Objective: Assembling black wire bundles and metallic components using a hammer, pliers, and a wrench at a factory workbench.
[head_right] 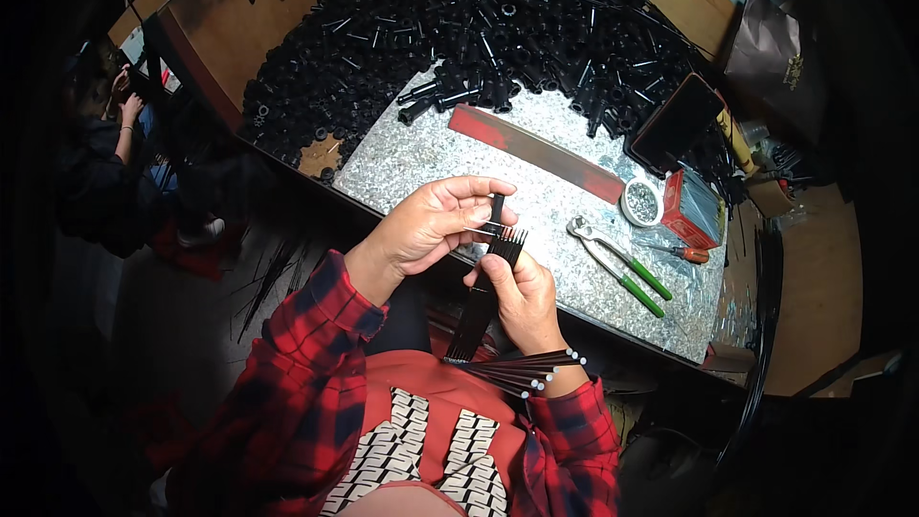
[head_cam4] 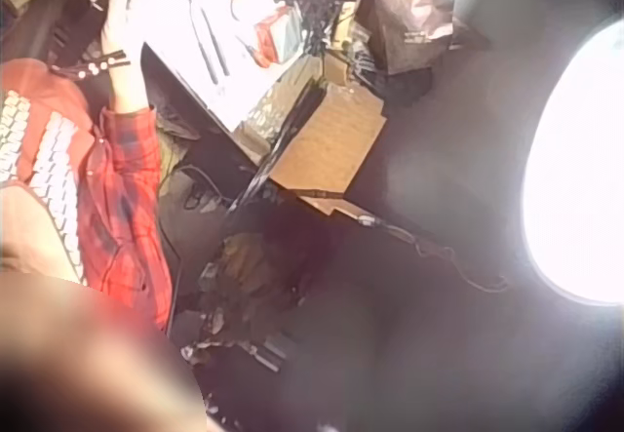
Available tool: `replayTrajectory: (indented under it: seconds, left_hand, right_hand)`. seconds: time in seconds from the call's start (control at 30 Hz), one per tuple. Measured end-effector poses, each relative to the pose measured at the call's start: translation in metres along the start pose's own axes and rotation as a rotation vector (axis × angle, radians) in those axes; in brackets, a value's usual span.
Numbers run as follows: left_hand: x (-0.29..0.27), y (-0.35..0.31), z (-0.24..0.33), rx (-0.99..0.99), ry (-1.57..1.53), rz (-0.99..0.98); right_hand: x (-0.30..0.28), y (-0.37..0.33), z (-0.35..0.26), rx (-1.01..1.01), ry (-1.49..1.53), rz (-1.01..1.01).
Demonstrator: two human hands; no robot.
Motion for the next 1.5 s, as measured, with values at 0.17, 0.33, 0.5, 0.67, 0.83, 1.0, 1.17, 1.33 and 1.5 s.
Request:
replayTrajectory:
  seconds: [0.17, 0.33, 0.5, 0.67, 0.83, 1.0, 1.17, 1.33, 1.5]
  left_hand:
    - [-0.009, 0.0, -0.005, 0.008, 0.006, -0.011]
    - [-0.007, -0.001, -0.005, -0.035, 0.003, -0.046]
    - [-0.006, -0.006, -0.001, 0.001, 0.06, -0.043]
    - [-0.01, -0.011, -0.004, 0.171, 0.261, -0.095]
    - [0.007, -0.021, 0.002, 0.072, 0.207, -0.044]
    - [0.015, -0.024, 0.0, 0.143, 0.409, 0.123]
    - [0.015, -0.02, -0.001, 0.117, 0.373, 0.109]
    - [0.003, -0.023, -0.007, 0.055, 0.205, 0.063]
    - [0.004, -0.018, -0.009, 0.02, 0.154, -0.035]
  right_hand:
    - [0.003, 0.001, 0.002, 0.002, 0.021, 0.005]
    - [0.0, -0.002, 0.001, 0.01, 0.01, 0.011]
    - [0.001, -0.003, 0.001, 0.005, 0.002, 0.01]
    - [0.002, -0.005, 0.0, -0.008, 0.0, 0.032]
    - [0.001, -0.004, -0.001, -0.032, 0.001, 0.041]
    - [0.004, -0.007, -0.006, -0.045, -0.078, 0.052]
    - [-0.004, -0.004, -0.008, -0.008, -0.057, 0.05]
    - [-0.004, -0.003, -0.007, 0.101, 0.037, -0.037]
    - [-0.014, -0.002, 0.001, 0.155, 0.131, -0.082]
Point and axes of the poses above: each hand's wrist, its own y-axis towards the middle knuckle, its own x-axis out of the palm, z = x × y, the point moved 2 cm from there along y, towards the middle knuckle, and after that the axes turned 1 degree about z, right-handed, at the moved point
